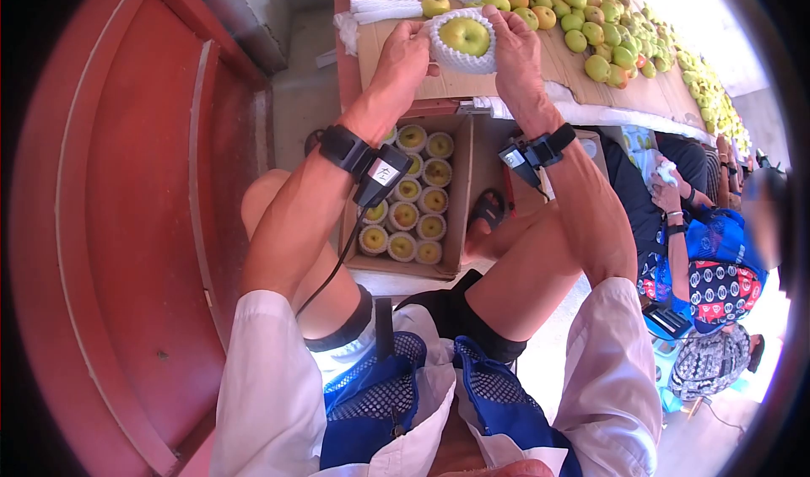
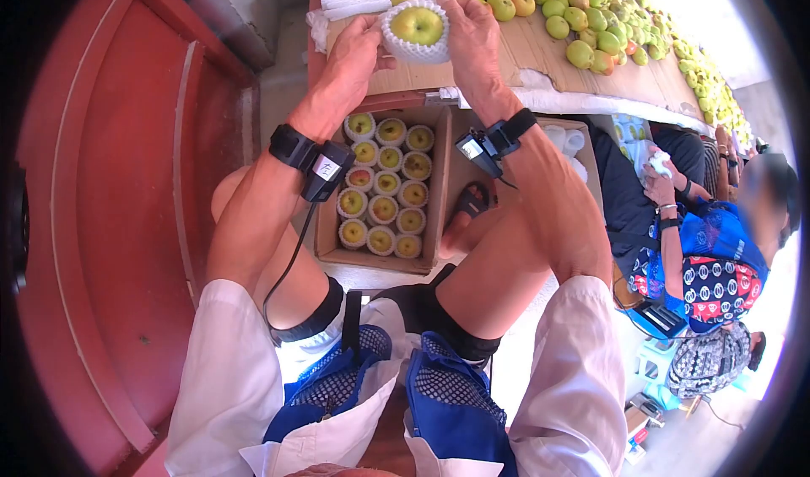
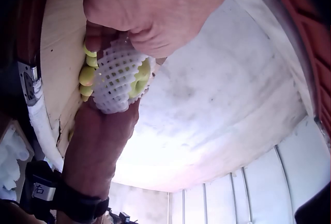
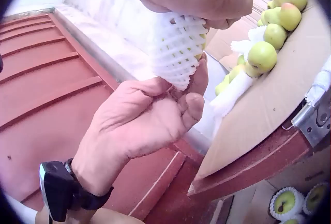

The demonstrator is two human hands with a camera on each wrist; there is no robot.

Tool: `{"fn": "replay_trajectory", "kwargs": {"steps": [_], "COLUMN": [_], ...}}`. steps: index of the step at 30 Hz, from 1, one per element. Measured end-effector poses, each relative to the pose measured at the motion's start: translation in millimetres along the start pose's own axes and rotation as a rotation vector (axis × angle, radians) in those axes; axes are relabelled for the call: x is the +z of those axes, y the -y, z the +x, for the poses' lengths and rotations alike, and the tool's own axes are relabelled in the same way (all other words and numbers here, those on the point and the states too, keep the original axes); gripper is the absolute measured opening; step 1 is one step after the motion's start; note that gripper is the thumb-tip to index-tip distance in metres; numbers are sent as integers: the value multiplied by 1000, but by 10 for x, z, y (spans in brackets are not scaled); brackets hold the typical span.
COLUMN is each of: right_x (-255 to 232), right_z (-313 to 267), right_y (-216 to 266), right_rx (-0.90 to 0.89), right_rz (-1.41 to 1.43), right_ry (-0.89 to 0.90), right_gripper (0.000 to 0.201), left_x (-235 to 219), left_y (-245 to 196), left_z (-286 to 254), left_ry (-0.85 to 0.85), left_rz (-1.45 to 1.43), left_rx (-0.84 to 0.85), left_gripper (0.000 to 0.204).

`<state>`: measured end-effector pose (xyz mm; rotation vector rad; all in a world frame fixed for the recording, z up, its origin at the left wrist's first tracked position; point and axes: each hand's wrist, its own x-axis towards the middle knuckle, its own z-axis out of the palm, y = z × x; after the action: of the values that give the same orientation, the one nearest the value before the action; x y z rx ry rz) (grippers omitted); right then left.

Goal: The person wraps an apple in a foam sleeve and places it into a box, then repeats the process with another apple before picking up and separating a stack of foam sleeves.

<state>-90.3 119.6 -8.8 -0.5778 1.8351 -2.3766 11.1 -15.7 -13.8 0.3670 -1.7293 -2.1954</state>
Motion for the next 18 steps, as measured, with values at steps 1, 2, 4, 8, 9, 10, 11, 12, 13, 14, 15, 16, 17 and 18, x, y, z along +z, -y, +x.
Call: {"fn": "replay_trajectory", "kwargs": {"steps": [1, 2, 4, 8, 9, 10, 11, 12, 13, 14, 15, 16, 17, 18], "right_x": [9, 11, 10, 28, 36, 48, 67, 77, 83, 82, 70, 58, 48, 53], "right_z": [-11, -16, -19, -4, -5, -8, -22, -33, -47, -61, -76, -95, -99, -93], "right_y": [6, 12, 31, 39, 40, 34, 41, 50, 58, 67, 76, 91, 90, 88], "right_rx": [-7, -14, -81, -142, -97, -52, -8, -6, -4, -2, -22, -42, -62, -72], "right_rz": [0, 0, -44, -71, -31, 9, 49, 51, 52, 54, 14, -26, -67, -69], "right_ry": [3, 6, 22, 27, 11, -6, -22, -25, -27, -28, -21, -14, -7, -16], "right_gripper": [28, 28, 29, 29, 29, 29, 29, 29, 30, 31, 32, 33, 34, 36], "left_x": [11, 21, 34, 36, 45, 56, 59, 67, 76, 86, 99, 109, 128, 150], "left_y": [-5, -15, -34, -57, -71, -84, -79, -74, -70, -64, -52, -44, -47, -49], "left_z": [-8, -18, -37, -82, -93, -102, -109, -110, -110, -108, -103, -101, -106, -115], "left_ry": [-6, -5, -4, 35, 40, 45, 41, 36, 32, 32, 31, 30, 26, 22], "left_rz": [-15, -37, -83, -191, -217, -243, -252, -261, -270, -269, -269, -268, -267, -266], "left_rx": [-3, -8, -17, -6, -5, -4, -9, -15, -22, -22, -23, -23, -14, -5], "left_gripper": [29, 30, 31, 32, 31, 31, 31, 30, 30, 30, 30, 30, 30, 30]}}
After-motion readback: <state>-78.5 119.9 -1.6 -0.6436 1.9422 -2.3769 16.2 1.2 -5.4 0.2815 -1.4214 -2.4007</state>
